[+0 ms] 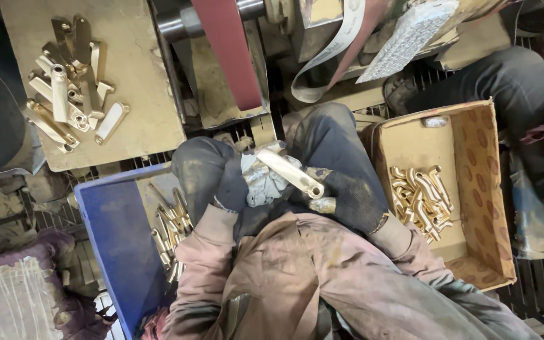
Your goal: The person sits on the floor and repeatedly picks up small brass-colored metal parts from a blue bin. They press each part against a moving belt sander to smooth its surface, then place the finished part into a cardboard box to the right.
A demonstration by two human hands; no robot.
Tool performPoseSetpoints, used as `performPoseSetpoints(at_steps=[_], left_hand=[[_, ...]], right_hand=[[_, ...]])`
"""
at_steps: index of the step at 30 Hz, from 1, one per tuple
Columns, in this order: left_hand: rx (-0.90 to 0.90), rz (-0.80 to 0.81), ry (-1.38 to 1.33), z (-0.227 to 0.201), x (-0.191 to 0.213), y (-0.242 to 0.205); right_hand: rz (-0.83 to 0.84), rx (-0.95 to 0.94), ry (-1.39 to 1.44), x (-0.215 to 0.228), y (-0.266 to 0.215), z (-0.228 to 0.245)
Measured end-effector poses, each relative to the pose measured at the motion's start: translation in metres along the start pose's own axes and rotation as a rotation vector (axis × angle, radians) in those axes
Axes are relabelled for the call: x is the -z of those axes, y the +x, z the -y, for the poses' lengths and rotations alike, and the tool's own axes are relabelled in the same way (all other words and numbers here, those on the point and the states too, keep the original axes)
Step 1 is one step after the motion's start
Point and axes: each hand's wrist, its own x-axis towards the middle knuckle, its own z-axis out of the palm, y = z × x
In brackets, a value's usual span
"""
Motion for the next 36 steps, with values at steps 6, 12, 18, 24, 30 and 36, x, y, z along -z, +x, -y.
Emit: performPoseSetpoints(at_steps=[6, 12, 18, 24, 30, 36], left_hand=[[-0.013, -0.031, 0.066, 0.005, 0.006, -0.014], [-0.048, -0.066, 0.145, 0.004, 0.006, -0.024], [-0.068, -0.088, 0.186, 0.004, 0.005, -0.025], [-0.079, -0.097, 0.221, 0.004, 0.003, -0.028], [-0.101, -0.122, 0.256, 0.001, 0.004, -0.03], [-0.111, -0.141, 0.267, 0.001, 0.008, -0.023]], right_hand=[[0.047, -0.055, 0.039, -0.001, 0.001, -0.001], [0.051, -0.008, 0.068, -0.001, 0.003, -0.003], [0.065, -0.013, 0.066, -0.003, 0.004, -0.012], [0.071, 0.012, 0.09, -0.003, 0.006, -0.017], [0.073, -0.006, 0.085, -0.001, 0.007, -0.015], [0.052, 0.005, 0.01, -0.002, 0.011, -0.01]])
